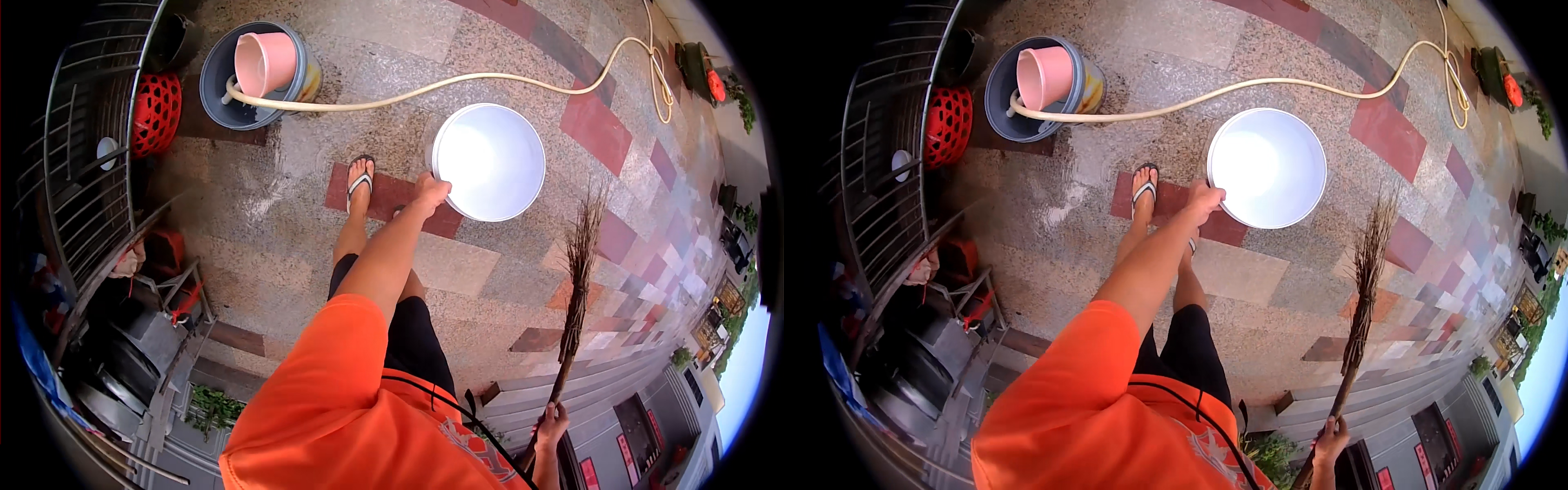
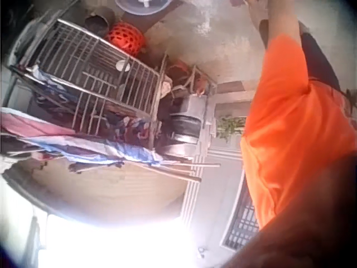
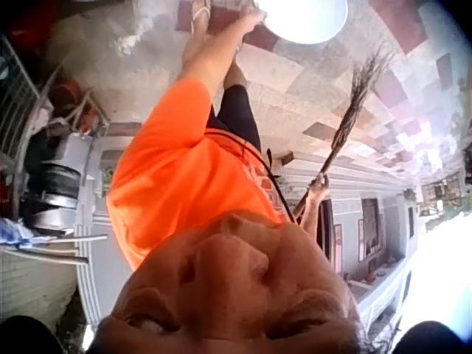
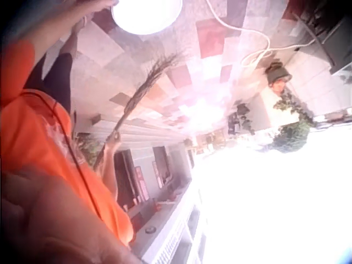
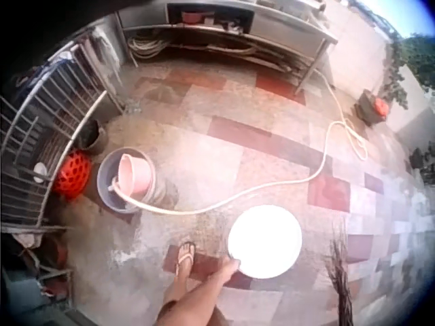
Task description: The person picks up dry leaves from a tiled outdoor patio by hand and puts them in a white bucket, then uses a broom to sweep water and debris across the floor.
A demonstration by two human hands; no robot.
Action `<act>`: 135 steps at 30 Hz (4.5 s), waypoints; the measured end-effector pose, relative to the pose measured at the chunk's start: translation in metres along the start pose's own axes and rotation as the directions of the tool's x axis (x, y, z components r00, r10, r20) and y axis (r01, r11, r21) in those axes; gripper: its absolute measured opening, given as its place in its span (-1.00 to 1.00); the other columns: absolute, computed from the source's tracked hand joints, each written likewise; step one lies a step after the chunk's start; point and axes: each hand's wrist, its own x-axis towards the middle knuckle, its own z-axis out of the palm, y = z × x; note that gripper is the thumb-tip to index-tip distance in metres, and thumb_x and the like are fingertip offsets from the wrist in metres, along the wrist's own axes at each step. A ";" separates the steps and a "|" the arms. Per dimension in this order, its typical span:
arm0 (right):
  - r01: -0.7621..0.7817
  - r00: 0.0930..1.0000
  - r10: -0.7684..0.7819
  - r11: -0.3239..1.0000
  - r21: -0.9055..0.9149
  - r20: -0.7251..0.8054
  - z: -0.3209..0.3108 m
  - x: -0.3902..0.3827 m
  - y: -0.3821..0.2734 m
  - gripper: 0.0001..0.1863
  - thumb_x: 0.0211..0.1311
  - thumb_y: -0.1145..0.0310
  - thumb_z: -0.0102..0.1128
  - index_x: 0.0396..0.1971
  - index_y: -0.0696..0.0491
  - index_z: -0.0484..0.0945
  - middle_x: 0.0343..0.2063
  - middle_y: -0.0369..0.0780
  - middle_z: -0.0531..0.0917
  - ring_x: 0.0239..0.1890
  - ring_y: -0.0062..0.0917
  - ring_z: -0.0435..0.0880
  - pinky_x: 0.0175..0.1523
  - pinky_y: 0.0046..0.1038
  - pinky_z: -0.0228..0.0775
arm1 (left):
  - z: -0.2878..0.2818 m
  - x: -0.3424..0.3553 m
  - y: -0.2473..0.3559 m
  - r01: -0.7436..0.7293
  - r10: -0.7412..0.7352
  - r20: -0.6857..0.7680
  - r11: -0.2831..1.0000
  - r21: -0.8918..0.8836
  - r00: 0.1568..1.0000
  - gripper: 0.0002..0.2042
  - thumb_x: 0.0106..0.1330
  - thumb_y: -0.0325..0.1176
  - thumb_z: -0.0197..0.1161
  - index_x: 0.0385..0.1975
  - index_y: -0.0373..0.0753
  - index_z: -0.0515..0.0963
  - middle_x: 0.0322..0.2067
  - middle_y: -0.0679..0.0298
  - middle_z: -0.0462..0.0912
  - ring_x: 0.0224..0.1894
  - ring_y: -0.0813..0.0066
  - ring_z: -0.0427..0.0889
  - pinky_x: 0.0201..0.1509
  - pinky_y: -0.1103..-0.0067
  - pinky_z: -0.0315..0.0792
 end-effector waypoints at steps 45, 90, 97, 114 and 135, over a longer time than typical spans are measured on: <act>0.061 0.997 -0.068 0.974 0.216 0.025 0.076 -0.005 -0.069 -0.57 0.36 0.27 0.21 0.13 0.16 0.46 -0.70 -0.30 0.46 -0.82 -0.61 0.39 -0.75 -0.52 0.22 | -0.174 -0.189 0.234 -0.558 0.548 -0.343 0.826 0.078 0.763 -0.85 0.17 -0.61 0.15 -0.28 -0.53 0.45 -0.46 0.03 0.65 -0.54 0.31 0.67 -0.50 0.45 0.56; -0.252 0.967 0.194 0.834 0.491 0.168 0.104 -0.005 0.164 -0.52 0.30 0.38 0.25 0.16 0.29 0.48 -0.52 -0.26 0.65 -0.56 -0.75 0.48 -0.50 -0.52 0.32 | 0.189 -0.026 0.037 -0.360 0.424 0.246 0.212 0.909 0.872 -0.17 0.06 -0.22 0.25 0.24 -0.63 0.03 0.01 -0.37 0.45 0.25 -0.14 0.33 0.34 0.28 0.29; -0.166 0.985 0.126 0.871 0.462 0.117 0.093 0.011 0.137 -0.53 0.31 0.39 0.24 0.16 0.30 0.47 -0.63 -0.31 0.57 -0.68 -0.72 0.45 -0.62 -0.53 0.25 | 0.152 -0.057 0.025 -0.583 0.222 0.567 0.010 0.812 0.793 -0.34 0.14 -0.28 0.21 0.24 -0.47 0.23 0.12 -0.33 0.36 0.21 -0.23 0.36 0.34 0.21 0.28; 0.545 0.838 -0.543 0.833 0.093 -0.047 0.063 0.074 0.006 -0.54 0.39 0.41 0.13 0.22 0.29 0.41 -0.60 -0.32 0.50 -0.59 -0.74 0.38 -0.51 -0.59 0.27 | -0.208 -0.063 0.022 -0.002 0.096 -0.495 0.982 0.187 0.864 -0.68 0.21 -0.20 0.32 -0.41 -0.42 0.65 -0.44 0.11 0.70 -0.48 0.34 0.67 -0.39 0.44 0.56; 0.515 0.835 -0.483 0.854 -0.070 0.263 0.167 -0.118 -0.280 -0.50 0.38 0.35 0.17 0.24 0.25 0.41 -0.58 -0.42 0.45 -0.60 -0.80 0.33 -0.52 -0.67 0.20 | -0.391 0.122 0.133 -0.238 -0.128 -0.311 0.397 -0.886 0.942 -0.59 0.20 -0.63 0.11 0.09 -0.44 0.32 -0.02 -0.08 0.49 -0.09 -0.07 0.61 -0.02 0.06 0.62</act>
